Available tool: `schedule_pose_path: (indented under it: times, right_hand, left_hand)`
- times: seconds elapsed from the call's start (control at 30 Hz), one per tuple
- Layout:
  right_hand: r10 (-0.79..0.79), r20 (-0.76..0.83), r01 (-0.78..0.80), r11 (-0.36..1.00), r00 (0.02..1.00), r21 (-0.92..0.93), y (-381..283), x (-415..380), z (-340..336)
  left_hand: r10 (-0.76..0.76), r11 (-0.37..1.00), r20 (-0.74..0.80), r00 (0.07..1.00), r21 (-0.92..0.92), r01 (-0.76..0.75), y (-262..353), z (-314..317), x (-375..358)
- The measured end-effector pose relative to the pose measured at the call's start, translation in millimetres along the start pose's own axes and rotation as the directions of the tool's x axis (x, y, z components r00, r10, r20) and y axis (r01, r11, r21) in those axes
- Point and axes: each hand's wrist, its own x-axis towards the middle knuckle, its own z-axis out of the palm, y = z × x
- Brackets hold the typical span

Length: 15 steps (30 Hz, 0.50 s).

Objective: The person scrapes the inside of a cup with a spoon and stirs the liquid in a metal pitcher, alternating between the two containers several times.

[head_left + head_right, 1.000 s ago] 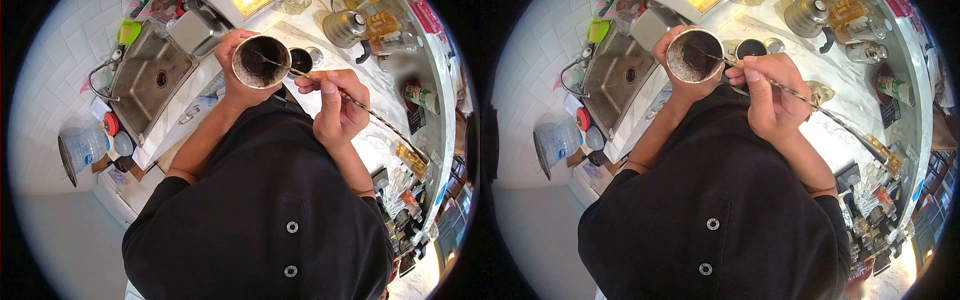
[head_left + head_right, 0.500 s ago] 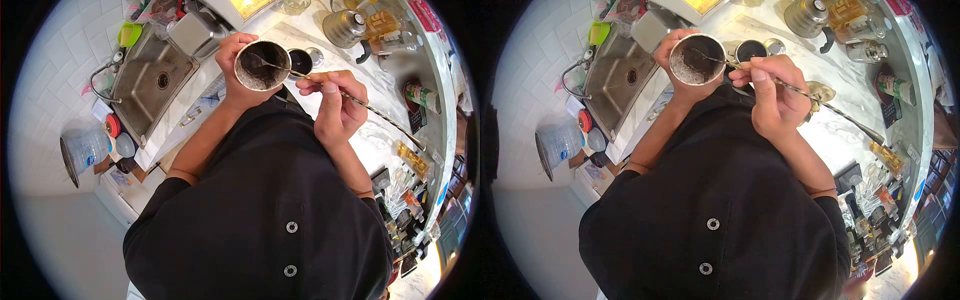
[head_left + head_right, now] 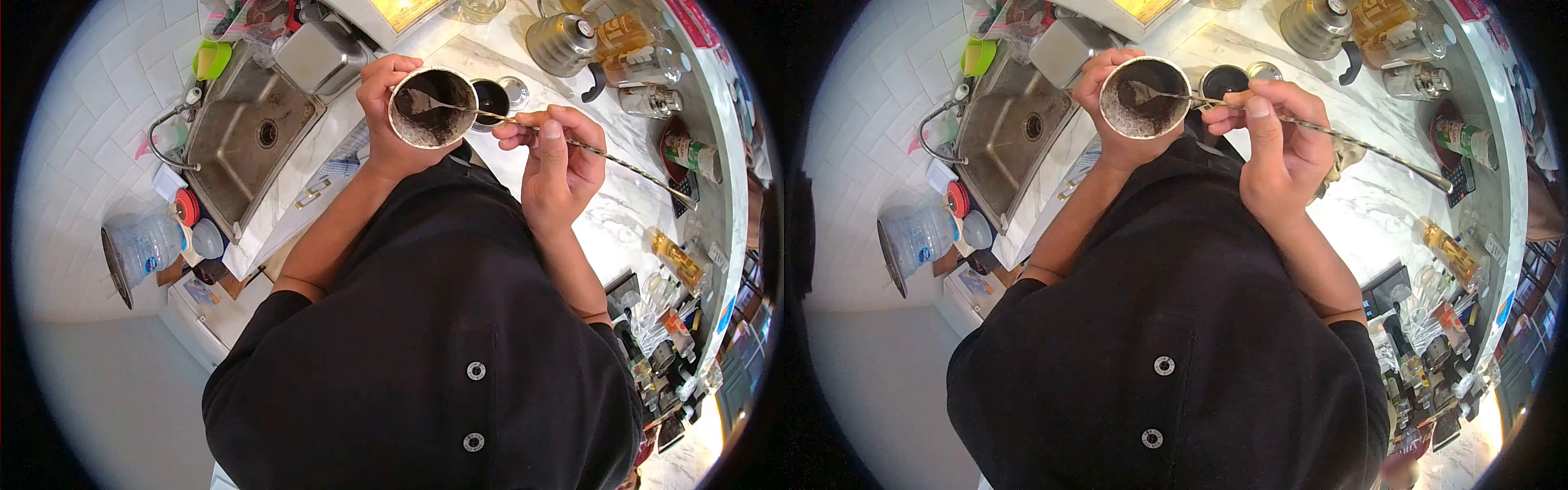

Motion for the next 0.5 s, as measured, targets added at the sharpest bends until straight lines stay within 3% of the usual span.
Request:
schedule_pose_path:
  times: [0.27, 0.5]
  right_hand:
    - [0.083, -0.113, -0.078, 0.996, 0.990, 0.044, -3, 5, 5]
    - [-0.056, -0.055, 0.054, 0.998, 0.997, -0.040, 0, -2, 19]
  left_hand:
    - [-0.052, 0.999, 0.019, 0.998, 0.007, 0.051, -4, 1, -5]
    - [-0.060, 0.998, 0.014, 0.998, 0.034, 0.059, -1, -1, -6]
